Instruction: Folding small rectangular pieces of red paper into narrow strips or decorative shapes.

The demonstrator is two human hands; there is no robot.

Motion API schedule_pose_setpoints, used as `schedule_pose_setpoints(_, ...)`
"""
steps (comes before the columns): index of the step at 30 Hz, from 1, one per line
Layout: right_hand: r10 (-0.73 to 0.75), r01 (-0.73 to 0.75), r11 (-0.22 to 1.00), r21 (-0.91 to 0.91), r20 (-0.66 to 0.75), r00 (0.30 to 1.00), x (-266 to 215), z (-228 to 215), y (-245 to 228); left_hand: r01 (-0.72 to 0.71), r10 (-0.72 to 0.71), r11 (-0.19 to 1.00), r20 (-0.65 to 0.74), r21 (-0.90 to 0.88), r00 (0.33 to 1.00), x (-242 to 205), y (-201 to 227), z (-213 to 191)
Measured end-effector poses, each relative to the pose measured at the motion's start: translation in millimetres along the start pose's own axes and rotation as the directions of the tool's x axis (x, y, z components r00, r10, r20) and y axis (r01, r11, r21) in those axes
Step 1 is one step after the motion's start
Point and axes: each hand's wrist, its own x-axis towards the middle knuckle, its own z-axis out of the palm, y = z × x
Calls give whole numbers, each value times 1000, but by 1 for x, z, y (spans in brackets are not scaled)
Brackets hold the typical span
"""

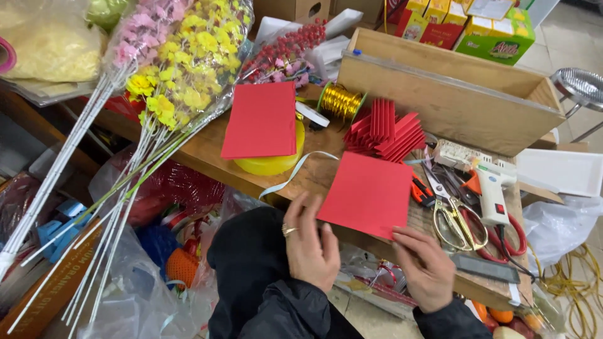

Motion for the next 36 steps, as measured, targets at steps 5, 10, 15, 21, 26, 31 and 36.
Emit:
schedule_pose_setpoints(5, 84, -92, 993, 68, 108, 991, 2, 13, 39, -359, 262, 891, 333, 279, 906, 1, -19, 20)
schedule_pose_setpoints(10, 169, -191, 977, 91, 206, 964, 13, 14, 61, -405, 233, 859, 466, 313, 853, 6, -61, 58)
schedule_pose_setpoints(15, 470, -498, 844, 199, 175, 865, 24, 19, 78, -418, 297, 879, 423, 229, 856, 10, -117, 101)
schedule_pose_setpoints(21, 514, -526, 848, 66, 143, 846, 35, 31, 81, -195, 37, 953, 546, 234, 837, 37, -120, 114)
schedule_pose_setpoints(26, 225, -210, 965, -159, 77, 971, 25, 37, 91, -68, -79, 972, 590, 224, 803, 39, -123, 122)
schedule_pose_setpoints(31, 259, -244, 954, -174, 66, 964, 34, 48, 105, -127, -4, 971, 542, 204, 840, 52, -106, 113)
schedule_pose_setpoints(36, 196, -191, 978, -85, 65, 978, 40, 51, 106, 53, -129, 988, 588, 145, 798, 52, -104, 111)
